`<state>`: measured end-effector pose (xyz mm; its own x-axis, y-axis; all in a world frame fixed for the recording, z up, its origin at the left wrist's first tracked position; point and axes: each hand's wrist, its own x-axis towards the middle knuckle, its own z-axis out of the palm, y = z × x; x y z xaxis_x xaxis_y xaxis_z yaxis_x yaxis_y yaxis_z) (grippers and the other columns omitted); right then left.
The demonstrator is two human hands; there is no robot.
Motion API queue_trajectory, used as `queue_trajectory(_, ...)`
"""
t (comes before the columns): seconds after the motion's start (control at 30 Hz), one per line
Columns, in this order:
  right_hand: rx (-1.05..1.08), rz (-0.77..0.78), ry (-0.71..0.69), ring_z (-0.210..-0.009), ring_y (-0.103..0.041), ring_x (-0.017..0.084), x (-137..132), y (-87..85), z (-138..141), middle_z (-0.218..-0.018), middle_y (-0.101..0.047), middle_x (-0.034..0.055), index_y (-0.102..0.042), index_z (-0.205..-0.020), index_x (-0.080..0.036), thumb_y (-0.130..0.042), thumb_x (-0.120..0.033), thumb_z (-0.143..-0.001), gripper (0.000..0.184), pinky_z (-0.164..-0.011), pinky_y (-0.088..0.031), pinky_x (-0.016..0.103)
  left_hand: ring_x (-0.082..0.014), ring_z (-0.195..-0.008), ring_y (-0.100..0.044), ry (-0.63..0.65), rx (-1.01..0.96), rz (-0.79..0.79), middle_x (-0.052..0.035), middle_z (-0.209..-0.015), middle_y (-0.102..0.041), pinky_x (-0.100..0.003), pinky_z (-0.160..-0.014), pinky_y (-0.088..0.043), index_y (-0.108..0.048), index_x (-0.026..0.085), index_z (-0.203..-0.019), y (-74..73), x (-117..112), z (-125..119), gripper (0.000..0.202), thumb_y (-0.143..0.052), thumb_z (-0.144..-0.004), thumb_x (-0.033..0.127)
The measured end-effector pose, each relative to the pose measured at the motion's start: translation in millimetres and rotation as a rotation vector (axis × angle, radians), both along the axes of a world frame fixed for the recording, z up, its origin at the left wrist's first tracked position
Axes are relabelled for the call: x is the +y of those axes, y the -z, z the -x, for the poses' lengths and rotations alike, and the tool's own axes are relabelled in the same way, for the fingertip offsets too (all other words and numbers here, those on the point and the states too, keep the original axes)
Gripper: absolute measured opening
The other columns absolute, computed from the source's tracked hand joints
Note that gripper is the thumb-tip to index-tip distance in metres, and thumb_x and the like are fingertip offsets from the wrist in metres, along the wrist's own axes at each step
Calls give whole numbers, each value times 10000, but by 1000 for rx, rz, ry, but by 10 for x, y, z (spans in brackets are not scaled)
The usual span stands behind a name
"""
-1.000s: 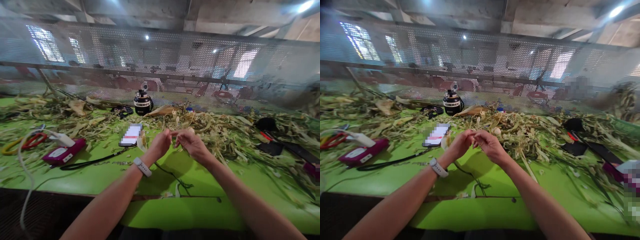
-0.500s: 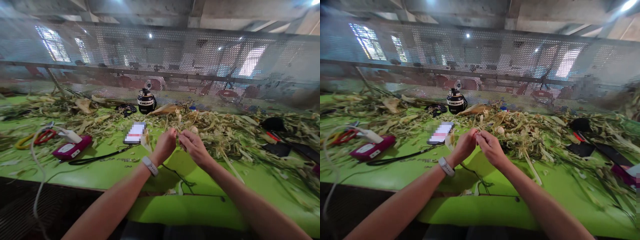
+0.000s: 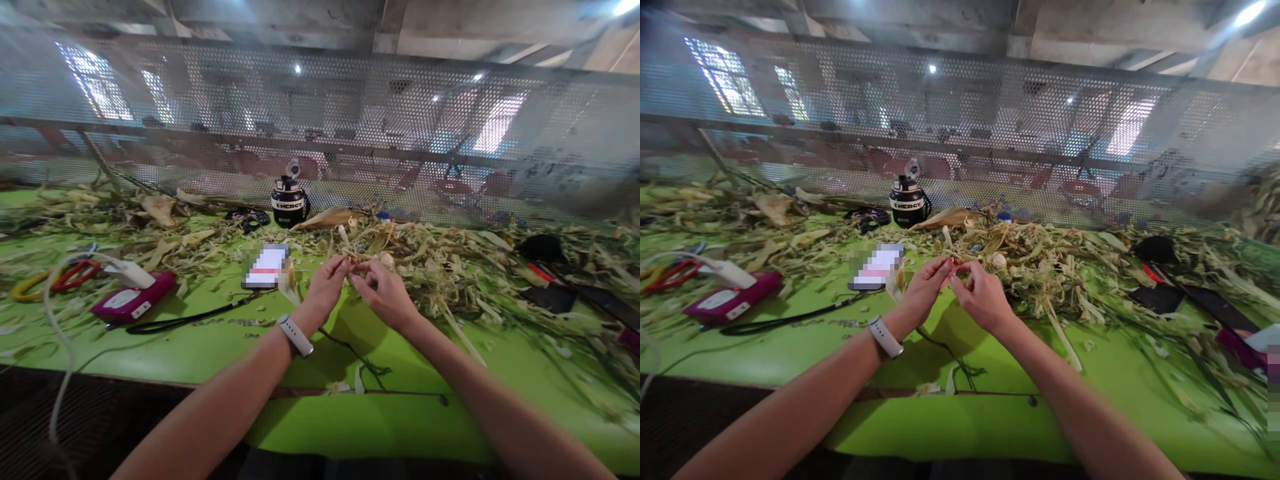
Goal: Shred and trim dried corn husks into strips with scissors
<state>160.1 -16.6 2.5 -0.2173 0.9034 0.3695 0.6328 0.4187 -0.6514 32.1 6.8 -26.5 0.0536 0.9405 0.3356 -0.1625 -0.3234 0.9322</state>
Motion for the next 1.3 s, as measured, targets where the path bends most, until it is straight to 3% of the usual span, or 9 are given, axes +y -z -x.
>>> queue_trajectory(0.1,-25,25,-36,-497,-418,107,-14,-11,9,-523,-443,-50,-571,-861,-160,-487,-340,-811,205,-507,-294,228,-139,-757,-560,-63,199,-82,-26,-785,-629,-248,-708,-442,-595,158,-794,-3,-28,8,203,-454,-841,297)
queue_trajectory(0.2,35,30,-82,-549,-424,110,-35,-29,14,-568,-454,-22,-518,-691,-176,-384,-425,-868,334,-514,-293,225,-145,-680,-557,-210,557,-230,-35,-744,-628,-252,-656,-428,-593,162,-799,-21,-81,20,208,-416,-860,253)
queue_trajectory(0.37,167,99,-65,-522,-372,103,-9,29,48,-544,-391,-25,-405,-574,-191,-364,-575,-845,472,-487,-275,230,-165,-722,-599,-313,890,-434,-71,-781,-661,-300,-795,-426,-597,173,-824,-47,-153,36,229,-374,-876,174)
queue_trajectory(0.53,339,77,-120,-472,-313,96,57,129,57,-504,-329,-54,-406,-618,-205,-379,-533,-858,407,-457,-268,223,-133,-604,-541,-299,757,-354,-28,-697,-620,-248,-622,-408,-572,183,-810,-50,-160,33,234,-363,-896,242)
queue_trajectory(0.63,349,73,-128,-456,-327,93,44,102,26,-489,-353,-51,-426,-600,-202,-385,-490,-870,397,-458,-280,221,-118,-566,-507,-204,574,-263,-5,-627,-572,-235,-580,-388,-531,180,-702,-58,-136,17,249,-385,-883,267)
queue_trajectory(0.83,72,-72,-115,-533,-466,107,-27,-26,-19,-557,-518,-10,-491,-576,-189,-383,-399,-894,396,-552,-348,217,-106,-495,-515,53,183,52,24,-526,-527,-233,-547,-423,-493,169,-650,-51,-86,-21,204,-469,-819,281)
queue_trajectory(0.97,-12,-168,-48,-503,-448,104,-14,-70,-47,-548,-521,-11,-494,-596,-195,-357,-383,-909,390,-532,-336,212,-96,-554,-521,207,-89,105,18,-592,-545,-237,-599,-441,-503,154,-691,-42,-102,-35,186,-513,-799,306)
queue_trajectory(1.13,-170,-375,127,-555,-496,123,7,-122,-139,-645,-581,24,-565,-736,-191,-353,-359,-923,329,-549,-309,231,-92,-514,-486,154,-91,106,32,-549,-526,-231,-559,-413,-527,157,-754,-27,-93,-60,180,-505,-817,325)
queue_trajectory(1.3,-470,-282,181,-526,-490,151,24,-122,-185,-606,-583,52,-575,-735,-183,-390,-285,-904,271,-522,-225,271,-89,-506,-488,101,-68,137,34,-566,-533,-229,-551,-406,-518,160,-768,-18,-68,-57,141,-453,-837,264)
